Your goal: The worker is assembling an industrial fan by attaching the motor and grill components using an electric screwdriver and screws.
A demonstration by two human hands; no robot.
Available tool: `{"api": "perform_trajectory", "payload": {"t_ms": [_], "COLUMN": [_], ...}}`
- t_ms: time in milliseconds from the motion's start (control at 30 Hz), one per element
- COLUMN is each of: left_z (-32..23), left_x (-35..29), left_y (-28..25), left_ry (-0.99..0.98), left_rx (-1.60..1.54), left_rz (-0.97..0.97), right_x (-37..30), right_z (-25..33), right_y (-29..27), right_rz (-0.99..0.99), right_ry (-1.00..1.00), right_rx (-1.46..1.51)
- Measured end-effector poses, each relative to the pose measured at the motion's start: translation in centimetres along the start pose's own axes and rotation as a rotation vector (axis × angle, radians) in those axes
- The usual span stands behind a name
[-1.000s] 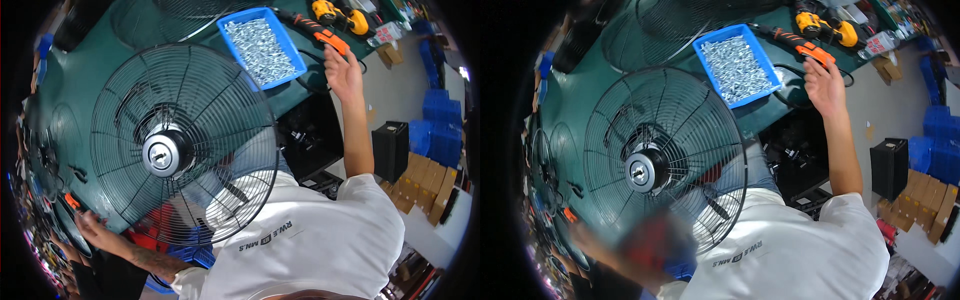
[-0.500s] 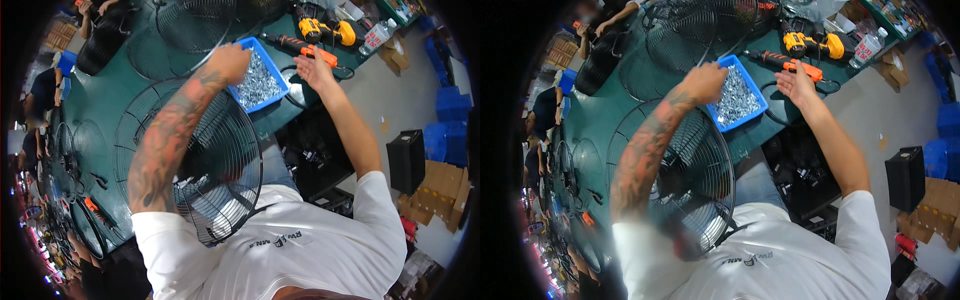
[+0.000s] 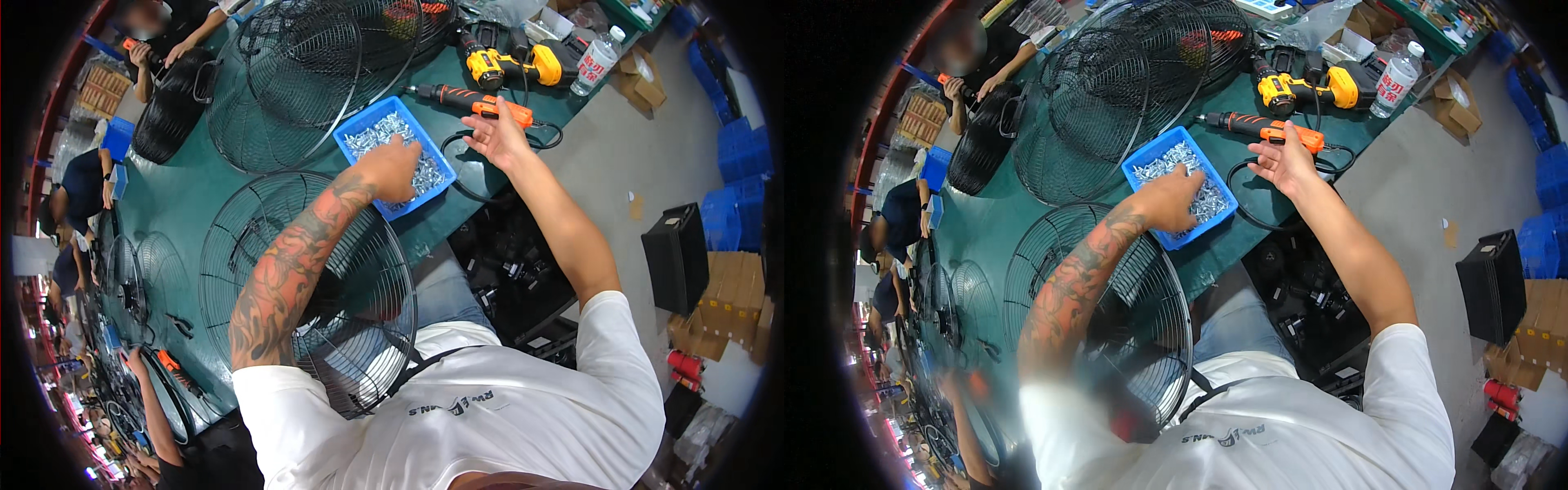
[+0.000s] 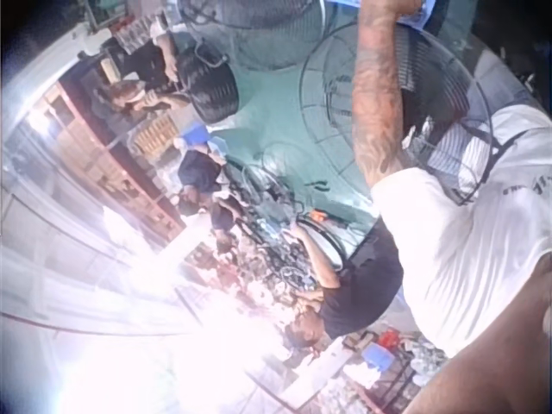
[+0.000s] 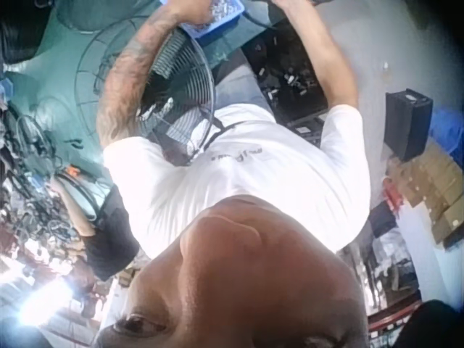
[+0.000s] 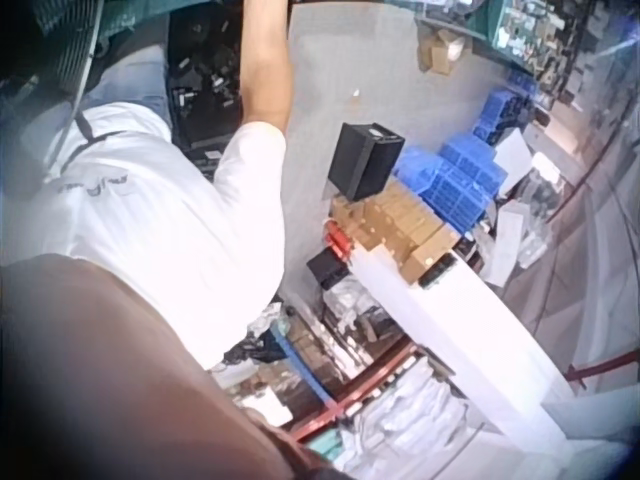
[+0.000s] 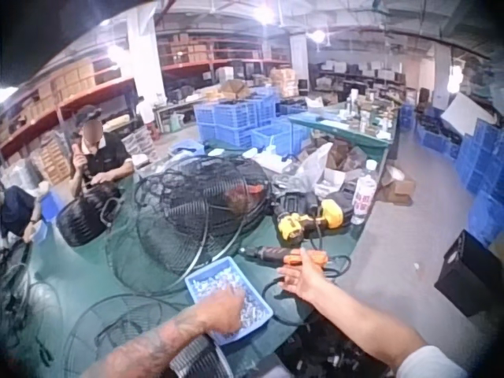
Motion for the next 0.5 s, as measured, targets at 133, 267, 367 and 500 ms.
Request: {"api": "perform_trajectory", "payload": {"t_ms": [133, 267, 367, 500], "left_z": [1.0, 4.2, 5.5, 5.2], "left_x": [0.5, 1.9, 2.0, 2.0], "left_y": [0.2, -2.0, -3.1, -4.1], "left_ry": [0.061, 0.119, 0.098, -0.041], "left_rx": [0.033, -0.361, -0.574, -0.662], "left_rz": [-0.056, 0.163, 0.234, 0.215], "right_x": [-1.6, -3.3, -3.8, -3.7], "right_z": [-0.5, -1.4, -1.9, -1.8], "right_y": [1.1, 1.8, 1.9, 1.8], "right_rz": [-0.008, -0.004, 0.003, 0.012], "right_ry": [-0.19, -0.333, -0.376, -0.441], "right_rx": [-0.137, -0.245, -0.232, -0.218]}}
Point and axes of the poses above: each hand's wrist, its own x-axis towards the middle knuckle, its own y-axis out of the palm, z = x × y, the point moved 1 cm from there along x, towards the middle knuckle, and after that the axes turned 8 degrees about -y, right-handed, at the moved point
